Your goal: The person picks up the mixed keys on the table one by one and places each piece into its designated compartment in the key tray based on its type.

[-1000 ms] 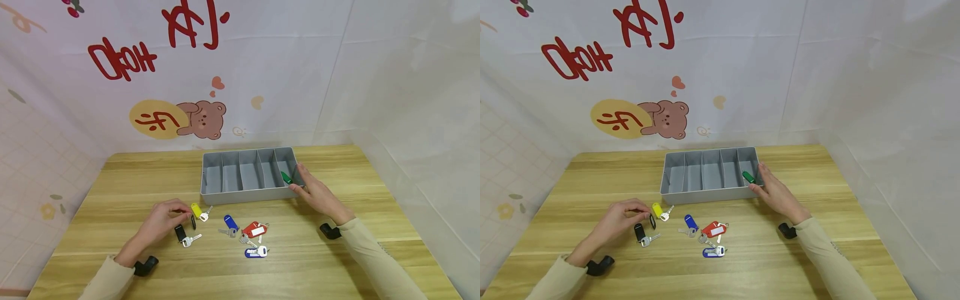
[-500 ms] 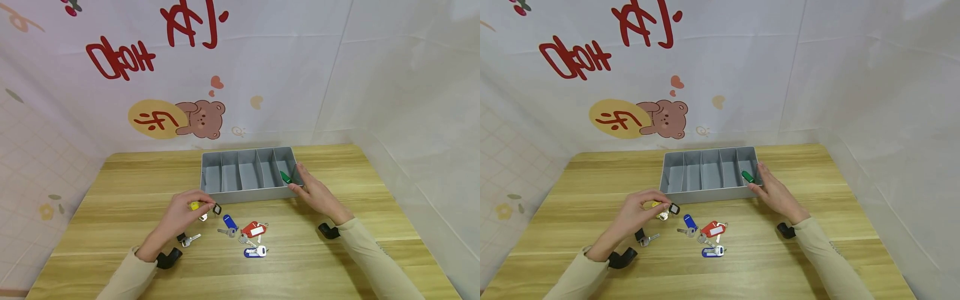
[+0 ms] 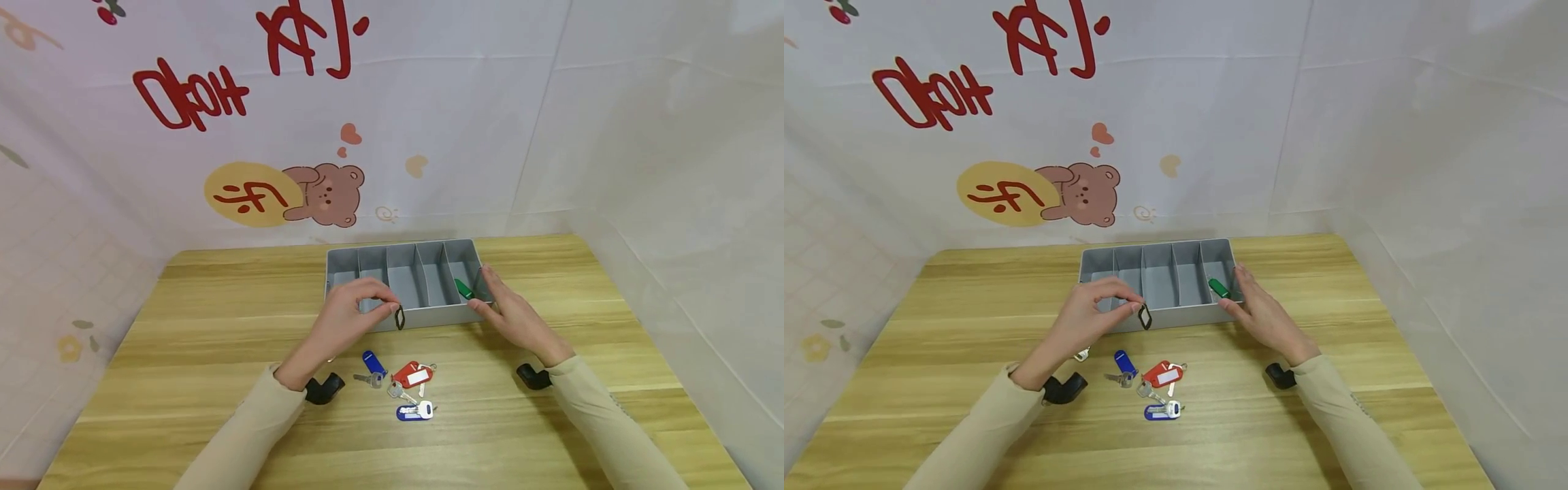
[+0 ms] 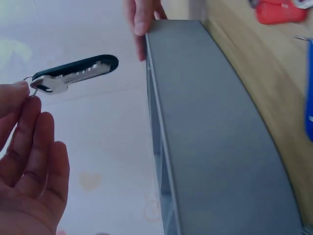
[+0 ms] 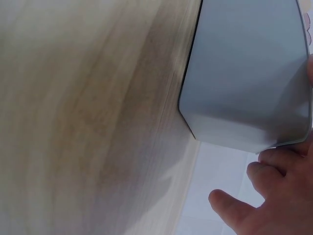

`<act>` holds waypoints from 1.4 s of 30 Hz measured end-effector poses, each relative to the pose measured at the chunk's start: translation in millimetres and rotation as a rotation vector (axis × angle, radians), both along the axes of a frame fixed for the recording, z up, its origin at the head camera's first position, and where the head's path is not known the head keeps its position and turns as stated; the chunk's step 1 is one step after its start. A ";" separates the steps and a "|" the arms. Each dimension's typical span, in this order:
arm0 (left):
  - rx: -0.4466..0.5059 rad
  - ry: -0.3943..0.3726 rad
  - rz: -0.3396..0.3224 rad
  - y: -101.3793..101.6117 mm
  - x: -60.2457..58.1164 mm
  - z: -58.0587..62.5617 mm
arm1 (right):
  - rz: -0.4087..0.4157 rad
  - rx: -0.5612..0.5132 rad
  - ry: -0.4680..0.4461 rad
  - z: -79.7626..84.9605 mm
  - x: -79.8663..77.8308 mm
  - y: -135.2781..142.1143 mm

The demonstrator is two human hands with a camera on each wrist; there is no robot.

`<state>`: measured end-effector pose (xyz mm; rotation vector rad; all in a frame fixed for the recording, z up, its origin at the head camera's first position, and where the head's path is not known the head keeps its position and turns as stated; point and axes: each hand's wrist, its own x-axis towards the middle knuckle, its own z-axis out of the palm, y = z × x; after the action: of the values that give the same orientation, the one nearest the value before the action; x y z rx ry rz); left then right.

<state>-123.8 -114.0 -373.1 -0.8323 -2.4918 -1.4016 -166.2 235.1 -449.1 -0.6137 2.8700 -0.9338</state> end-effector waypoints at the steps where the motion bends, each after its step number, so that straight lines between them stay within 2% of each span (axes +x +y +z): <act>1: 0.005 0.006 -0.001 3.6 -2.3 1.3 | 0.002 -0.003 -0.003 0.6 0.3 -0.5; 12: 0.074 0.004 -0.003 34.3 -23.4 5.1 | 0.002 -0.004 0.006 3.8 -0.2 -1.9; 20: 0.121 0.018 -0.016 58.6 -41.4 -0.3 | 0.001 -0.016 -0.002 2.7 0.3 -2.3; 27: 0.080 -0.010 0.007 75.9 -53.3 -7.9 | -0.005 -0.013 -0.001 1.2 1.2 -1.8; 36: 0.023 -0.047 0.007 90.6 -66.0 -24.3 | -0.009 -0.021 -0.013 -1.2 1.1 -0.3; 42: -0.055 -0.059 0.064 92.7 -71.3 -29.6 | -0.015 -0.020 -0.003 -2.1 0.4 -0.3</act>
<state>-195.1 -21.3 -402.7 -0.7245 -2.5873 -1.3617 -165.9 234.9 -451.3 -0.5925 2.8698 -0.9663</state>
